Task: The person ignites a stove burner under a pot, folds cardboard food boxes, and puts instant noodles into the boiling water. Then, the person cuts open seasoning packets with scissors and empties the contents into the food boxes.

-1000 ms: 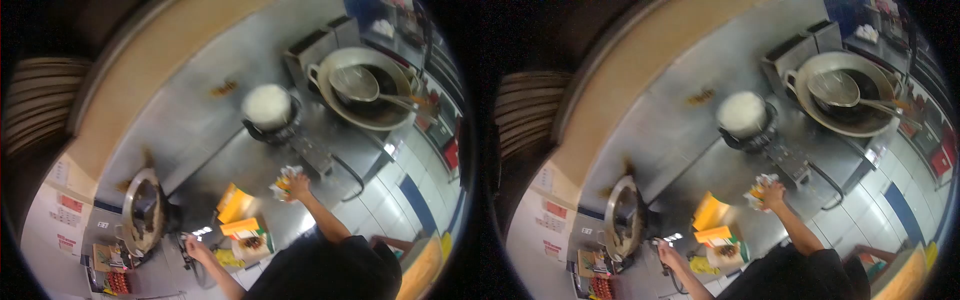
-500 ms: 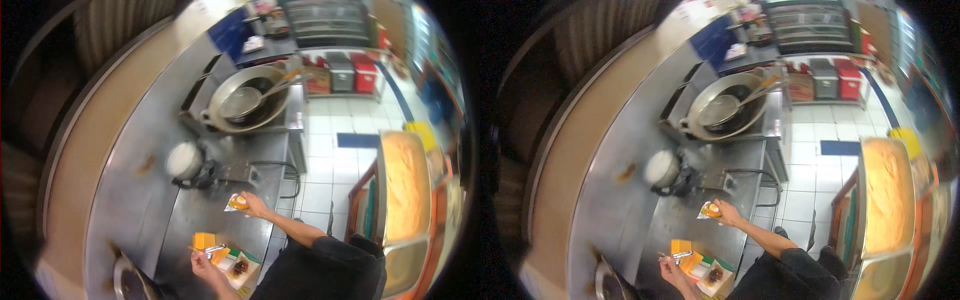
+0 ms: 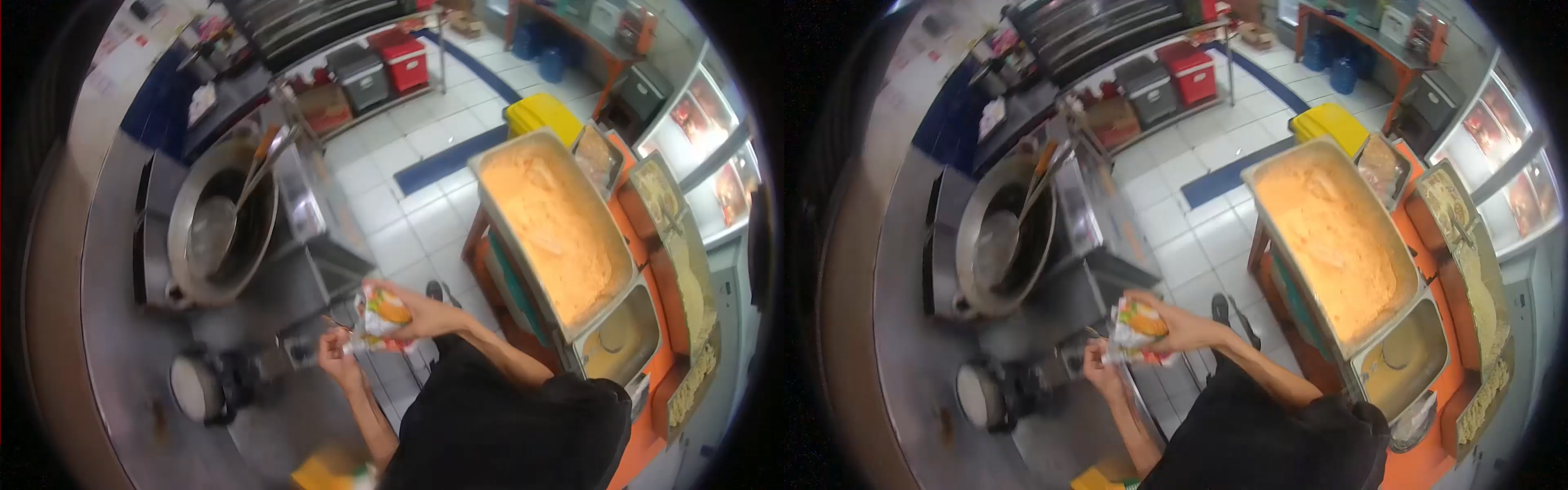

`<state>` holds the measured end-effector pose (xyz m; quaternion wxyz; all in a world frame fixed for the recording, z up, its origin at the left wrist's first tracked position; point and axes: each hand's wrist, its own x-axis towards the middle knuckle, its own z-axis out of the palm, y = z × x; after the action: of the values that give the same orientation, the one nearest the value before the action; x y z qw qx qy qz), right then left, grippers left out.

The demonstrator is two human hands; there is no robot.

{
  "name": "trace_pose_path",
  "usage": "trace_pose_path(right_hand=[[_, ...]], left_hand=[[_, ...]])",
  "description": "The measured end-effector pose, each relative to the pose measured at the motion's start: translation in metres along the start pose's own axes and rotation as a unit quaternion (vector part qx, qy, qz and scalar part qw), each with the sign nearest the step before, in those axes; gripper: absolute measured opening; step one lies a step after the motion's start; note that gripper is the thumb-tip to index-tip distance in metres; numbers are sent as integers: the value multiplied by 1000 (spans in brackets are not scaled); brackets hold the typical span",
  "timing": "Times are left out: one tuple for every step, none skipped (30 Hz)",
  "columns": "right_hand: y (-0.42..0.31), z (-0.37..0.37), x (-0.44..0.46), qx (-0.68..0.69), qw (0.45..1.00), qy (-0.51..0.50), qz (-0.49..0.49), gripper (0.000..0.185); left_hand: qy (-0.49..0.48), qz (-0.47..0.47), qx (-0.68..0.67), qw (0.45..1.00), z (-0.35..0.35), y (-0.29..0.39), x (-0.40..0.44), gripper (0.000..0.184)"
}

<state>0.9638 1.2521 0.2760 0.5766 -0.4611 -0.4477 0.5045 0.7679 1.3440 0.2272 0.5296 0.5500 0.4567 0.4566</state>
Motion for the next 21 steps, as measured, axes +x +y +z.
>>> trace_pose_path(right_hand=[[-1, -22, 10, 30, 999, -24, -7, 86], [9, -43, 22, 4, 999, -16, -28, 85], [10, -66, 38, -22, 999, -8, -44, 85], [10, -91, 51, 0, 1000, -14, -6, 77], [4, -113, 59, -2, 1000, 12, -3, 77], [-1, -126, 63, 14, 1000, 25, -2, 69], [-6, -148, 72, 42, 998, 37, 2, 62], [1, -163, 78, -51, 992, 115, -30, 50], [-2, -179, 86, -53, 989, 135, -34, 50], [-8, -198, 94, -79, 981, 163, -61, 50], [-13, -215, 103, -106, 972, 191, -87, 51], [-17, -229, 113, -110, 968, 208, -92, 51], [-19, -241, 120, -70, 967, 231, -87, 51], [-19, -257, 128, -27, 962, 260, -81, 52], [-18, -274, 135, 17, 953, 291, -78, 52], [-21, -291, 143, -21, 937, 342, -72, 48], [-29, -313, 147, -19, 925, 372, -72, 48], [-39, -334, 149, -12, 916, 398, -51, 47], [-42, -354, 159, 0, 910, 415, -27, 46], [-28, -370, 176, 20, 860, 498, -108, 41], [-29, -389, 183, 27, 859, 500, -104, 41]], left_hand=[[-74, -27, -53, 995, 29, -5, 18, 5], [-151, -58, -102, 981, 62, -9, 38, 4], [-175, -60, -109, 977, 95, -11, 59, 4], [-202, -118, -142, 962, 120, -12, 73, 7], [-230, -177, -173, 941, 148, -12, 88, 12], [-273, -168, -165, 933, 168, 0, 101, 18], [-320, -147, -126, 927, 194, 1, 123, 17], [-329, -138, -127, 925, 210, -7, 138, 17], [-337, -128, -129, 924, 229, -9, 153, 16], [-353, -126, -129, 918, 251, -7, 169, 16], [-368, -115, -86, 919, 273, 1, 183, 16], [-383, -101, -42, 917, 295, 6, 198, 17], [-404, -97, -43, 909, 315, 8, 210, 17], [-413, -94, -72, 903, 339, 6, 225, 18], [-425, -94, -99, 895, 365, 2, 238, 19], [-440, -121, -43, 889, 397, 19, 244, 16], [-467, -127, -36, 874, 432, 13, 254, 16], [-488, -90, -38, 867, 460, 5, 266, 13], [-502, -81, -40, 860, 489, -1, 280, 11], [-516, -72, -41, 853, 517, -6, 295, 10], [-552, -92, -23, 828, 548, -5, 309, 13]])
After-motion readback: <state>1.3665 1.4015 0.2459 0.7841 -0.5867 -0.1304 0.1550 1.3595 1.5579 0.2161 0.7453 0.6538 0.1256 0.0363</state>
